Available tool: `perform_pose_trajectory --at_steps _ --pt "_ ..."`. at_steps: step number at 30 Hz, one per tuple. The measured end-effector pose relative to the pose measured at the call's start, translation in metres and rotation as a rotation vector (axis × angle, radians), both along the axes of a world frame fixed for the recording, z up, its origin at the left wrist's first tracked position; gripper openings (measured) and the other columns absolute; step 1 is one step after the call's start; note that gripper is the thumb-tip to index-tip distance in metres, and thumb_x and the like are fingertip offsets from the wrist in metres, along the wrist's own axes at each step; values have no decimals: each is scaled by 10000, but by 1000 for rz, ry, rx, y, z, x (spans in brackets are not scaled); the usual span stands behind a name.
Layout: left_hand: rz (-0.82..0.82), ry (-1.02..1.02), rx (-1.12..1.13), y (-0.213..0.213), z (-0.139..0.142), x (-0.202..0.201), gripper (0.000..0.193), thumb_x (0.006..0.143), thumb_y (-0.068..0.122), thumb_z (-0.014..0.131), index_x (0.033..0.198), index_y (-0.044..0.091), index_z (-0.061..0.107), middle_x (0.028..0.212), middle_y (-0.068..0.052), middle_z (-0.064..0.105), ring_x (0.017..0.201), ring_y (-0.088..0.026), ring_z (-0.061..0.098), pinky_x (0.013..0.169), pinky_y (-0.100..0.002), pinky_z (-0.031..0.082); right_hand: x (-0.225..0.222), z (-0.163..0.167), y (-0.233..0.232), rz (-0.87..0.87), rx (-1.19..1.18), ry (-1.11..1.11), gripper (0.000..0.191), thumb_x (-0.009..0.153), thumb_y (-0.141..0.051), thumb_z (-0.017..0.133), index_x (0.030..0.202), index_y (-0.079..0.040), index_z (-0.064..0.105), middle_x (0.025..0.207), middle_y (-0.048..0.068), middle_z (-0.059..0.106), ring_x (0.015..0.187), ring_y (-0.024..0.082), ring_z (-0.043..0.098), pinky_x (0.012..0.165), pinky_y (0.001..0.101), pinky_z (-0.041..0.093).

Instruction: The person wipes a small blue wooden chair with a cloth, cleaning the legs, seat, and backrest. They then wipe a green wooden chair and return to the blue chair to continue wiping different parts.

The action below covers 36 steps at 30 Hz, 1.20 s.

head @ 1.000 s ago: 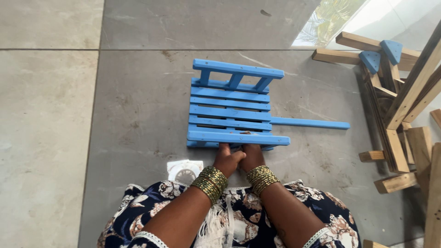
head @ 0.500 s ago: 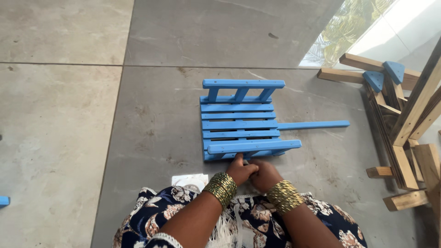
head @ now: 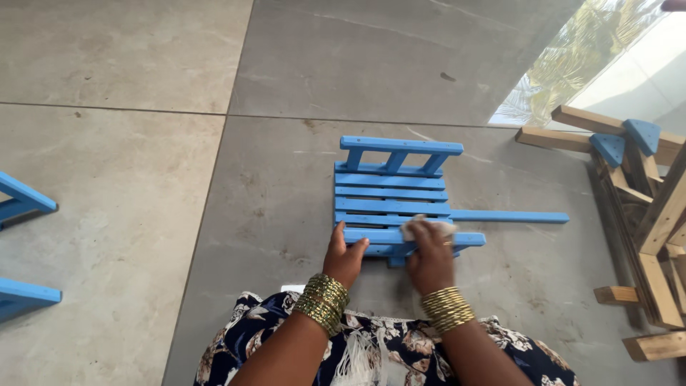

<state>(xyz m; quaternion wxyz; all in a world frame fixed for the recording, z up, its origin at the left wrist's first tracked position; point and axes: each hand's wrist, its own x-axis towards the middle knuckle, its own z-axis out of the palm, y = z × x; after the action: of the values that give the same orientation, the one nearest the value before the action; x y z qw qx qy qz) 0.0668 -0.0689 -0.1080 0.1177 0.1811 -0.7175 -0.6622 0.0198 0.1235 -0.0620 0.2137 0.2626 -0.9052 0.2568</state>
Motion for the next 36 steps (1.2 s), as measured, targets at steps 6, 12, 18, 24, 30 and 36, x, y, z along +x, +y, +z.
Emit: perform_pose_trajectory --at_steps 6,12,18,24,30,36 --pt "45 -143 117 0 -30 -12 700 913 499 571 1364 -34 518 1302 -255 656 1209 -333 655 1029 -406 498 36 3 -67 288 -52 -120 567 736 -19 610 1299 -84 641 1372 175 597 1188 400 587 1025 503 465" --pt "78 -41 233 -4 -30 -9 662 993 555 438 1277 -21 599 1251 -204 672 1190 -305 634 1026 -396 474 40 4 -81 394 89 -217 562 787 -111 652 1348 -82 619 1427 171 574 1125 370 614 1018 477 480" --pt "67 -42 213 1 -38 -9 647 990 525 472 1281 -33 620 1244 -197 691 1206 -306 628 1059 -389 441 -7 7 23 70 161 -264 502 831 -77 614 1320 -179 660 1355 123 624 1100 365 674 921 457 560" --pt "78 -51 321 1 -30 -7 578 969 467 531 1276 -14 619 1279 -176 674 1227 -272 607 1067 -365 425 -33 12 110 -317 120 -195 444 815 -47 657 1248 -139 693 1241 154 679 1057 380 693 918 464 560" --pt "107 -28 234 -4 -49 -12 518 972 426 576 1213 -27 653 1196 -174 716 1150 -271 651 1036 -364 472 2 -10 34 57 112 -164 460 822 8 587 1220 -192 701 1344 58 682 1065 293 717 920 409 592" --pt "71 -38 168 -8 -43 -11 401 1008 342 575 1235 26 674 1216 -157 669 1126 -286 640 983 -374 491 20 27 -8 283 274 -162 564 774 -127 740 1327 -195 646 1357 156 592 1214 388 574 1078 533 386"
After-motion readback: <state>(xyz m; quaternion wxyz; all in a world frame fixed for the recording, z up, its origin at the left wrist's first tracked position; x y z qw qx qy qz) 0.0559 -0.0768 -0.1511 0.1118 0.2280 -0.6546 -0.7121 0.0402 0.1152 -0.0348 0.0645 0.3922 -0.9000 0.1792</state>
